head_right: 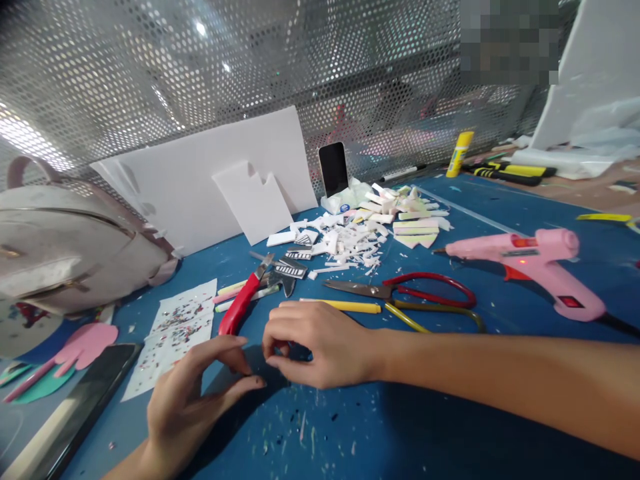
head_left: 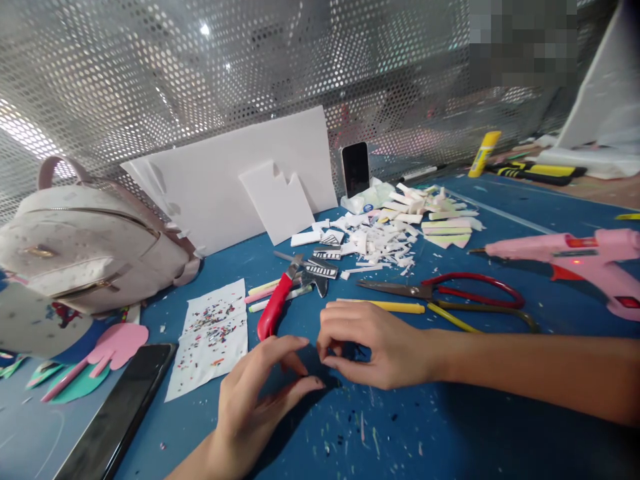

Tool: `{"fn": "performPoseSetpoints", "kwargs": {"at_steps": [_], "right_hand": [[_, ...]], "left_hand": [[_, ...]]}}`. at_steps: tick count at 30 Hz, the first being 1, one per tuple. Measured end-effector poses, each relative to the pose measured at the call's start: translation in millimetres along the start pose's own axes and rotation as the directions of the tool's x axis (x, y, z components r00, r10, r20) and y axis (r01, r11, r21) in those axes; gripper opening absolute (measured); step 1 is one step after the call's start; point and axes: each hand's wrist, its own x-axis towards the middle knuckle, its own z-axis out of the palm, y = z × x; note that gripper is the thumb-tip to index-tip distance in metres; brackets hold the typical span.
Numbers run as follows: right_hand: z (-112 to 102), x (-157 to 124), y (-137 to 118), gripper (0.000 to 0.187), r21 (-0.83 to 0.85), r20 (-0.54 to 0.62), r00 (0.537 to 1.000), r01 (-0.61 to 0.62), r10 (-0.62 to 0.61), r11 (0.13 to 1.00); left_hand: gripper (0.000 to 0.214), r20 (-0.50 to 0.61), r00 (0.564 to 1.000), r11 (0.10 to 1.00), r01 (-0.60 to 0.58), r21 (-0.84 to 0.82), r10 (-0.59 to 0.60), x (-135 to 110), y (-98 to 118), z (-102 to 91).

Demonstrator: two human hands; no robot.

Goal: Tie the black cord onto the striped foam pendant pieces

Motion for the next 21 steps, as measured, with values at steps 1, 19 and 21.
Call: {"fn": "performPoseSetpoints", "kwargs": {"at_steps": [1,19,21], "right_hand": [[-0.2,-0.3,-0.2,0.004,-0.009,0.005,1.000,0.005,-0.005,1.000],[-2.4,0.7,-3.6,0.005,-0.022,-0.020,0.999,0.040,-0.041,0.999],[-2.2,0.8,-3.6,0.005,-0.024,-0.022,0.999,0.041,-0.042,0.999]], "left_hand": [[0.033,-0.003,1.000,1.000,-0.003,0.000,0.003,0.2,0.1,-0.1],[0.040,0.015,1.000,0.999,0.022,-0.023,-0.021,-3.1,-0.6,-0.3],[0.039,0.013,1.000,1.000,0.016,-0.026,-0.015,-2.6,-0.7,-0.2]]}}
